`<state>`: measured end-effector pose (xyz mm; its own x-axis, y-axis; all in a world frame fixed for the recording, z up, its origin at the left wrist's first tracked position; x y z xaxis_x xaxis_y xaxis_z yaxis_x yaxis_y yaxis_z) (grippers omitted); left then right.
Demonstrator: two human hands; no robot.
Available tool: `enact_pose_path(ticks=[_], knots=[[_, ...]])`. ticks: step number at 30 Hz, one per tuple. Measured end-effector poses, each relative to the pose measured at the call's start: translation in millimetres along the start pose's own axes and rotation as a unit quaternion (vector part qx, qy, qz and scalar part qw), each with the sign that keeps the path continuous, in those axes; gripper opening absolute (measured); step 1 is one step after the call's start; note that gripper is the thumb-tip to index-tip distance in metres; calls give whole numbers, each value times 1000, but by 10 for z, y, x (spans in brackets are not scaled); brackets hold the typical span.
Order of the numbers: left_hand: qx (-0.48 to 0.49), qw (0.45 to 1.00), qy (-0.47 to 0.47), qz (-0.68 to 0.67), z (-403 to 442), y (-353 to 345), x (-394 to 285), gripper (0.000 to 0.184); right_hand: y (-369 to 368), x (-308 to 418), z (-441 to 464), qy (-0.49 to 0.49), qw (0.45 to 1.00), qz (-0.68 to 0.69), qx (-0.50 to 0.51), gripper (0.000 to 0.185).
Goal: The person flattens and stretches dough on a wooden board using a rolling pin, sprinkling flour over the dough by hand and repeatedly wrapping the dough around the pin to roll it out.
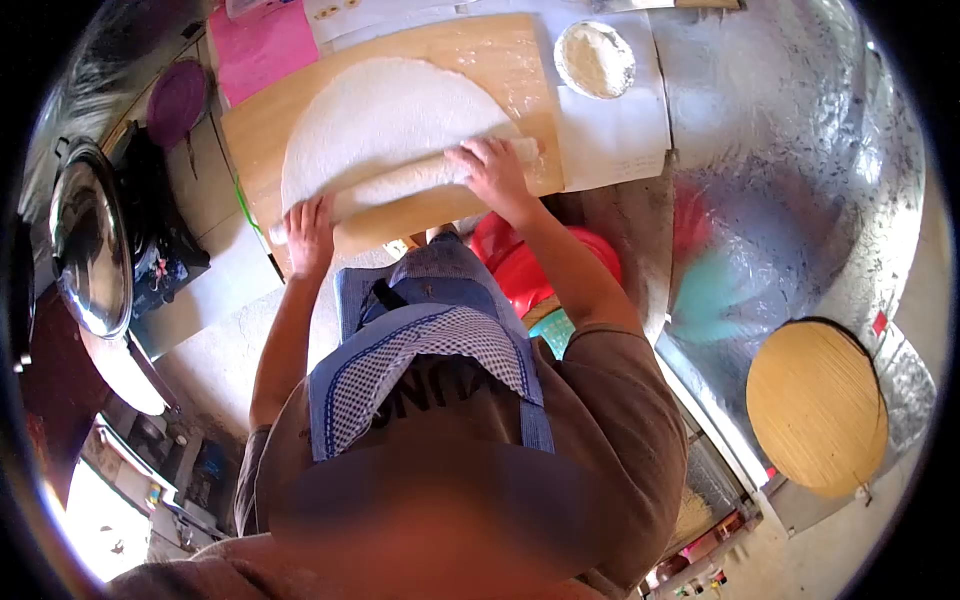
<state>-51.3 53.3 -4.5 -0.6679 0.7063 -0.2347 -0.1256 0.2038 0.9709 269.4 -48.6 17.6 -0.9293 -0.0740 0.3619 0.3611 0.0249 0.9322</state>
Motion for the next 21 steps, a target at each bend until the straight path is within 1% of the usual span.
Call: enact_pose_path(ticks=[1,3,4,5,6,7,8,9,11,12,13,14,15,16,17,19,21], knots=[[27,1000,0,-8,-161,-62,-52,50,21,50,-135,-3,1000,0,1,58],[93,995,34,0,-576,-348,-161,57,-28,159,-409,4,998,-17,59,57],[97,994,34,-30,-604,-184,-305,64,-67,190,-495,-24,996,22,86,62],[101,993,36,-59,-595,-21,-408,72,-40,238,-456,-15,996,28,85,62],[105,992,27,-66,-634,-125,-339,87,31,297,-390,-25,997,-1,79,64],[118,991,39,-39,-489,-55,-301,84,73,318,-327,-36,996,-31,71,66],[92,995,46,-14,-280,-13,-218,82,0,195,-187,-44,993,-57,94,68],[66,997,50,10,-26,9,-111,80,-11,76,82,-57,993,-71,74,67],[75,989,80,96,535,64,203,76,-23,-238,730,-87,993,-84,17,64],[49,989,99,97,815,185,296,75,4,-354,966,-101,991,-84,-19,62],[23,988,118,98,1031,272,353,73,88,-318,1076,-99,991,-84,-24,62],[18,988,119,100,1160,247,351,73,176,-271,1202,-78,993,-78,-33,62],[1,993,97,74,1187,199,279,72,193,-216,1219,-58,995,-69,-34,62],[-9,996,76,45,1080,130,211,71,24,-161,1055,-58,997,-45,13,62],[-7,996,76,46,931,96,148,71,-51,-110,859,-59,997,-44,14,62],[49,996,70,20,507,-33,-32,74,-50,21,457,-61,994,-67,63,65],[74,995,67,-32,122,63,-238,80,107,232,65,-62,994,-42,77,67]])
Point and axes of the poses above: each hand's wrist, its own z-axis towards the middle knuckle, its own y-axis out of the back of the hand, x = y × z, the point moved 4 cm from there along z, towards the middle knuckle, and after that the axes turned 8 degrees about x, right-handed, at the moved point
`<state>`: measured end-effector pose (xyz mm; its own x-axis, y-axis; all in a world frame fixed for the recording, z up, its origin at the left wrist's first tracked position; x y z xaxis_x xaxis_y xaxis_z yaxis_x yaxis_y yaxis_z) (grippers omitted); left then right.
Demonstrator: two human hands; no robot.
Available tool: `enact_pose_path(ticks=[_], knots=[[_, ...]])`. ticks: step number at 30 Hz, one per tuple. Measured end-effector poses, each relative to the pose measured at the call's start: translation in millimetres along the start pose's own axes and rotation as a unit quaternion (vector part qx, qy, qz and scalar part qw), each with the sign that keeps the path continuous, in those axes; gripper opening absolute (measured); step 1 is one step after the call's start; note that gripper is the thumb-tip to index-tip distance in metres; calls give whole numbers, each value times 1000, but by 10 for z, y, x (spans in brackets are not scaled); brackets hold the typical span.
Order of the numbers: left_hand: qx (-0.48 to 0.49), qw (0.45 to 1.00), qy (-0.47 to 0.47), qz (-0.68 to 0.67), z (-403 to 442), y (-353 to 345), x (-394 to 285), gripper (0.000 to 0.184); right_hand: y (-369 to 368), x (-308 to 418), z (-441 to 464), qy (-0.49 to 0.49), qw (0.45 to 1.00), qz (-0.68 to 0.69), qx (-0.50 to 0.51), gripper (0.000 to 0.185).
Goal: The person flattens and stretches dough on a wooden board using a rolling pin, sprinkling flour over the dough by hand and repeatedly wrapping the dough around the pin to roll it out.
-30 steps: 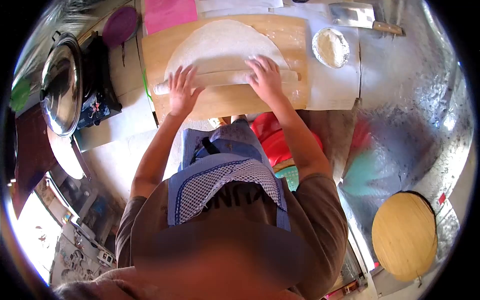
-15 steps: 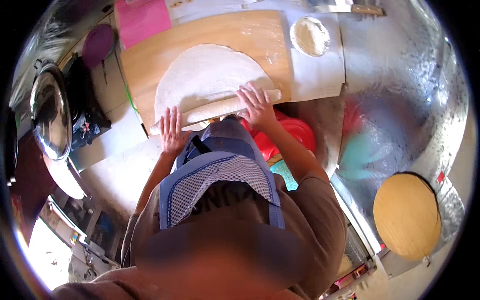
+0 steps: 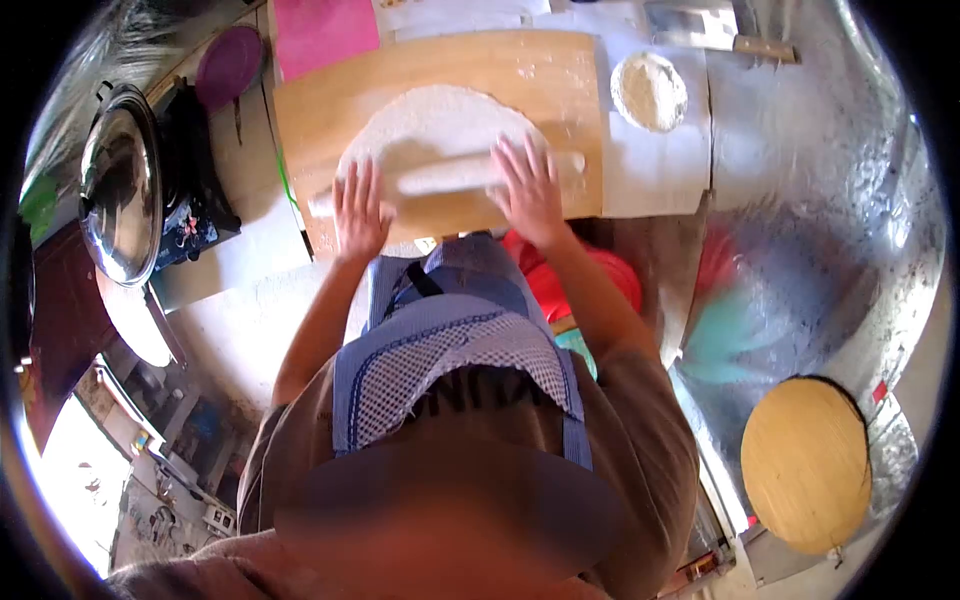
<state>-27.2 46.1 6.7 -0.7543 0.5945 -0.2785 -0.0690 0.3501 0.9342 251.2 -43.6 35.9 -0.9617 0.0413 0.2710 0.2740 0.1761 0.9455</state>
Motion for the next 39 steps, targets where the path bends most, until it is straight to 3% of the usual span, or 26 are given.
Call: enact_pose_path(ticks=[4,6,9,11,16,20,22,24,25,26,27,28,30,31,34,36,37,38,39], knots=[[43,998,-14,39,-148,-127,100,83,-123,-135,-160,29,999,-18,32,68],[-27,997,9,77,289,40,280,83,-21,-355,334,30,998,-58,-16,69],[-92,994,34,39,826,238,570,82,77,-642,948,-3,997,-4,-75,68],[-141,986,86,-7,912,325,644,80,206,-678,1066,-49,992,-68,-99,66],[-53,996,73,16,124,99,467,79,31,-546,195,-31,997,-65,-33,66],[-93,994,59,2,10,-35,502,83,-97,-561,45,-51,996,-65,-17,64],[-85,988,68,107,472,119,717,70,-104,-797,512,-30,988,-101,-112,64],[-108,983,104,104,1107,334,958,65,96,-1099,1252,-97,976,-50,-188,67],[-155,979,98,84,1324,452,1040,64,228,-1077,1323,-96,975,-52,-193,67],[-169,977,98,85,1406,525,1019,64,363,-1072,1478,-53,983,33,-170,67],[-146,986,7,79,1377,518,885,61,380,-1035,1522,-12,983,121,-135,68],[-113,988,-83,70,1230,494,687,58,351,-922,1378,-14,984,123,-129,68],[-117,990,-63,45,1044,445,509,55,237,-616,1098,66,996,-47,-27,71],[-118,989,-50,73,983,352,510,54,135,-656,1043,65,995,-53,-62,70],[-122,987,-34,101,581,132,420,49,-102,-612,637,58,992,-109,-35,66],[-88,991,-39,89,67,-148,326,52,-306,-509,128,71,987,-125,-66,63],[-48,994,-25,90,-192,-261,216,51,-385,-432,-144,66,993,-95,-30,62],[-11,1000,-11,-18,-403,-299,106,59,-419,-354,-359,59,996,-64,5,61],[-5,1000,-14,-12,-552,-210,-22,65,-335,-234,-467,58,996,-64,8,61]])
Point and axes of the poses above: each hand's wrist, its own z-axis towards the middle knuckle, its own y-axis out of the back of the hand, x = y × z, the point moved 4 cm from there along z, towards the middle knuckle, and after that the axes turned 8 degrees about x, right-handed, at the moved point
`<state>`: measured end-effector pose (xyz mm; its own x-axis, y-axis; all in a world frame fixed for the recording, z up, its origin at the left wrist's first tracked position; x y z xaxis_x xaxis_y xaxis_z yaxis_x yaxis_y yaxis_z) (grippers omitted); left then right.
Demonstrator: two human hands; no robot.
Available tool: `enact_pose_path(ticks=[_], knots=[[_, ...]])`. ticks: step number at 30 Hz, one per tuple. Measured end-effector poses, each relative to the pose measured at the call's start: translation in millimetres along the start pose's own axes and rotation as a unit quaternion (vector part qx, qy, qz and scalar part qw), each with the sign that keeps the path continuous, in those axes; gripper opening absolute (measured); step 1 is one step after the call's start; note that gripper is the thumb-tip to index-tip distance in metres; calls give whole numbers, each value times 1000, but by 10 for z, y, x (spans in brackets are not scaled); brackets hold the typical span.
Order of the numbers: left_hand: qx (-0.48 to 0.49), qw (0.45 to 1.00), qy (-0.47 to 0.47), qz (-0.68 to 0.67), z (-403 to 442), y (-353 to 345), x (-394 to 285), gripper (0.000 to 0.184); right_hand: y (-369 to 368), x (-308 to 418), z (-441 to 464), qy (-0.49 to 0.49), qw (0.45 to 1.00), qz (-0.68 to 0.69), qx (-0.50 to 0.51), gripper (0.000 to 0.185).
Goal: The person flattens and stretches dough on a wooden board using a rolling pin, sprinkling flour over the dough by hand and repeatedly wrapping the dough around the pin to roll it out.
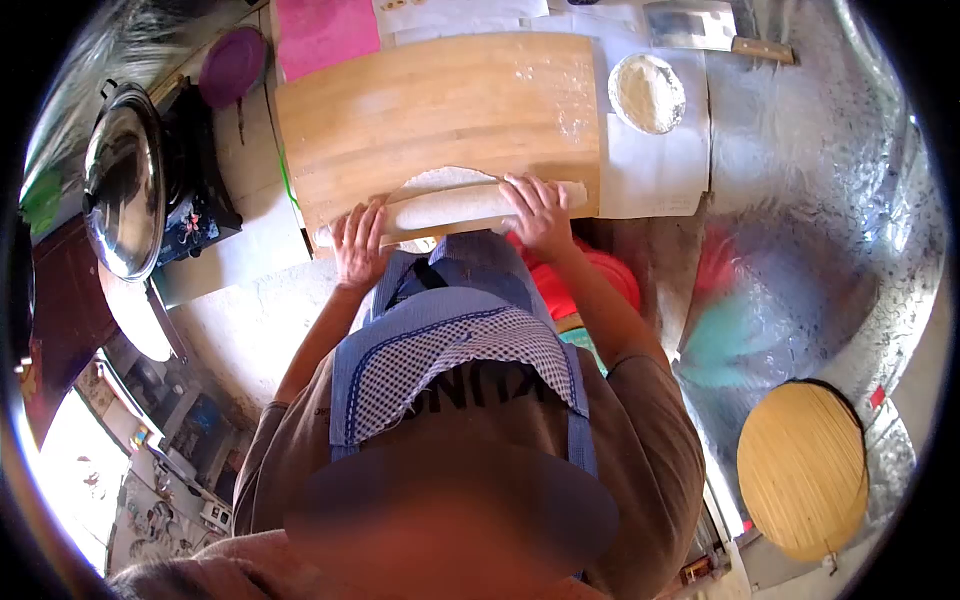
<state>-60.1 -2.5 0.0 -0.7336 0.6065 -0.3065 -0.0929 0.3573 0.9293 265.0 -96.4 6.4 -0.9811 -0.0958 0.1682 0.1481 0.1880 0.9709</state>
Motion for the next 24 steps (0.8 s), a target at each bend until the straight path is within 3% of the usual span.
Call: enact_pose_path(ticks=[3,5,6,8,10,11,13,14,16,19,21,24], knots=[[21,998,25,49,115,23,-12,82,323,139,77,-45,996,72,-17,63],[-72,996,7,44,548,47,160,83,314,-46,462,-21,996,59,-59,64],[-15,996,38,78,848,188,239,78,288,-215,753,-35,997,17,-64,64],[-58,988,67,130,1583,406,551,81,382,-588,1496,-73,991,10,-112,66],[-166,977,83,110,2097,852,386,82,645,-627,2030,-89,980,37,-172,67],[-168,976,86,110,2120,769,232,82,648,-441,2121,-54,984,53,-160,67],[-42,994,-22,100,1989,306,-115,80,413,-53,1816,-27,994,37,-99,68],[-62,996,-37,50,1862,301,-195,81,303,79,1624,-25,997,-10,-71,68],[-71,996,-49,-8,1374,244,-383,83,326,272,1251,-18,997,47,-59,70],[-11,999,-45,-23,1042,236,-552,82,311,476,941,-17,987,143,-71,70],[-29,998,-55,-2,1219,146,-565,79,229,508,1057,-17,989,136,-61,70],[-96,994,-34,44,1861,311,-353,74,224,260,1706,-20,998,-15,-66,68]])
Point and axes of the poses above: each hand's wrist, its own z-axis towards the middle knuckle, its own y-axis out of the back of the hand, x = y × z, the point moved 4 cm from there along z, towards the middle knuckle, and after that the axes turned 8 degrees about x, right-handed, at the moved point
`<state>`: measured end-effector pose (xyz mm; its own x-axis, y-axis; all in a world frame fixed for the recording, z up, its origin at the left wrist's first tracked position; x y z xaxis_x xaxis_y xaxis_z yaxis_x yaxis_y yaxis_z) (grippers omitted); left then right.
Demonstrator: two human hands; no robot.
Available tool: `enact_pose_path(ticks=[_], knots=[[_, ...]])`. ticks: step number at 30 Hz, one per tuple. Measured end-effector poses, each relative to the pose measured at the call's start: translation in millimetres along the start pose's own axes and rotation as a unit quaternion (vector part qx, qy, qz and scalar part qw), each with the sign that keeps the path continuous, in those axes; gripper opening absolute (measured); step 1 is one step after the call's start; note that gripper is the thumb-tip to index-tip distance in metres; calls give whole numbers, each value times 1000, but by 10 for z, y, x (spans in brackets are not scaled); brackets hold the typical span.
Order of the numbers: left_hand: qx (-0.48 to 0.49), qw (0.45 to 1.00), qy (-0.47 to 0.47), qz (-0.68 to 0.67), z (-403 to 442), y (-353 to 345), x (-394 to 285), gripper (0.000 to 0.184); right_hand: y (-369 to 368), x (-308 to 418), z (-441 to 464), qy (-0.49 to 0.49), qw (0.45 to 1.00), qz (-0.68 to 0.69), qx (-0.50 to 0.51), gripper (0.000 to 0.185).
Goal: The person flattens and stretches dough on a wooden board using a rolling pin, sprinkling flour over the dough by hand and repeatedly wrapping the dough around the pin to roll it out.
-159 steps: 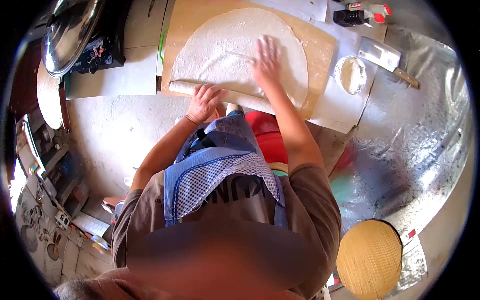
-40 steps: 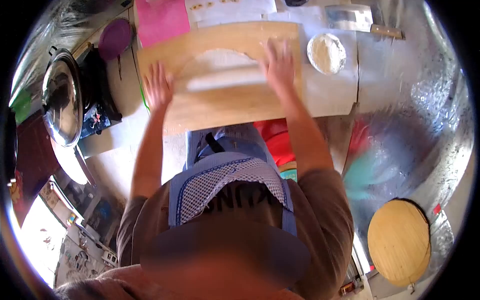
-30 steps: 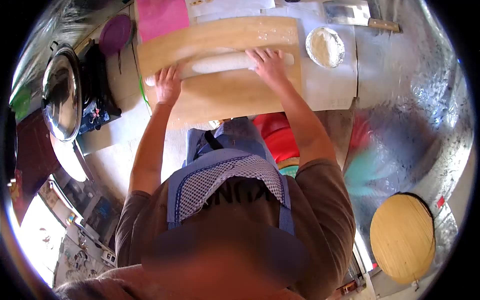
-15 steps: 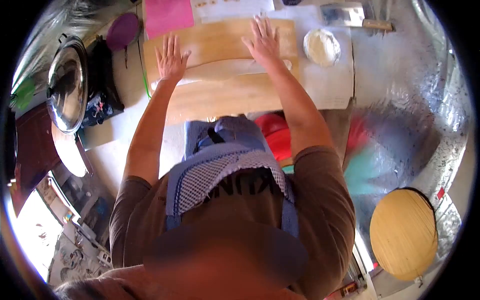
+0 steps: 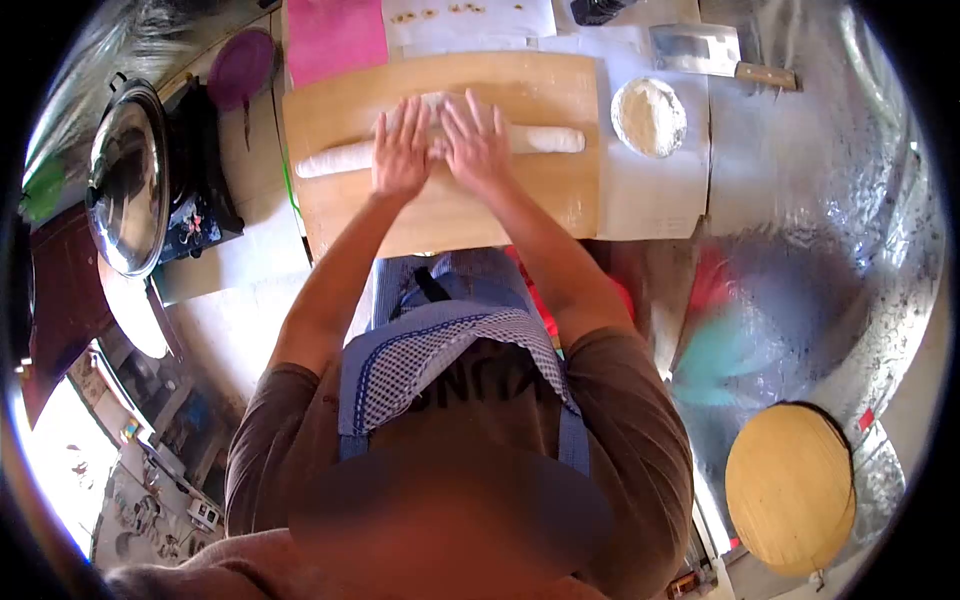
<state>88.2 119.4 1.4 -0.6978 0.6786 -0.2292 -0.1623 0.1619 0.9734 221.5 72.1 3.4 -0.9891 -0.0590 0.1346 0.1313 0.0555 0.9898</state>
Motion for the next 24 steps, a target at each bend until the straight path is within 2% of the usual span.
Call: enact_pose_path(ticks=[3,4,6,7,9,10,12,15,16,17,18,20,21,22,23,24], knots=[[-73,996,53,-14,662,89,402,80,102,-343,778,-58,997,6,-46,66],[-72,996,53,-15,658,80,400,80,98,-352,771,-58,997,6,-46,66],[-74,987,140,-24,607,50,456,83,92,-371,732,-63,995,41,-58,67],[-73,987,139,-24,442,44,409,83,92,-327,551,-64,995,42,-58,67],[22,993,112,-3,-36,25,235,83,83,-154,5,-21,999,43,25,68],[24,993,112,-3,-156,38,229,83,96,-144,-121,-22,998,44,27,68],[23,998,41,-39,-341,55,226,82,85,-96,-288,4,998,49,45,67],[11,997,71,-15,220,77,606,82,141,-367,375,-46,998,13,43,67],[7,997,71,-12,497,97,771,82,116,-548,694,-53,998,31,-2,67],[-47,994,89,-36,713,160,934,83,91,-673,886,-60,996,51,-43,66],[-97,987,109,-61,740,190,1014,85,45,-692,878,-60,996,53,-39,66],[-76,991,110,-31,613,168,990,85,15,-777,935,-67,996,47,-46,65],[-51,992,111,-4,490,170,944,84,47,-740,799,-68,995,47,-47,65],[-42,991,118,-39,277,249,804,83,73,-615,488,-60,997,41,3,65],[-15,993,113,-14,-23,49,782,82,117,-504,206,-51,997,34,51,65],[0,995,104,-9,-274,55,683,81,148,-401,-90,-43,997,37,56,65]])
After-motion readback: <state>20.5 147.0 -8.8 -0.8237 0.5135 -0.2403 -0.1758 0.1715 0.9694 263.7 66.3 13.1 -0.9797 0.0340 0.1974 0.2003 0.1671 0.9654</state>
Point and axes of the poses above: each hand's wrist, its own z-axis towards the middle knuckle, its own y-axis out of the back of the hand, x = y × z, the point moved 4 cm from there along z, towards the middle knuckle, and after that the axes turned 8 degrees about x, right-handed, at the moved point
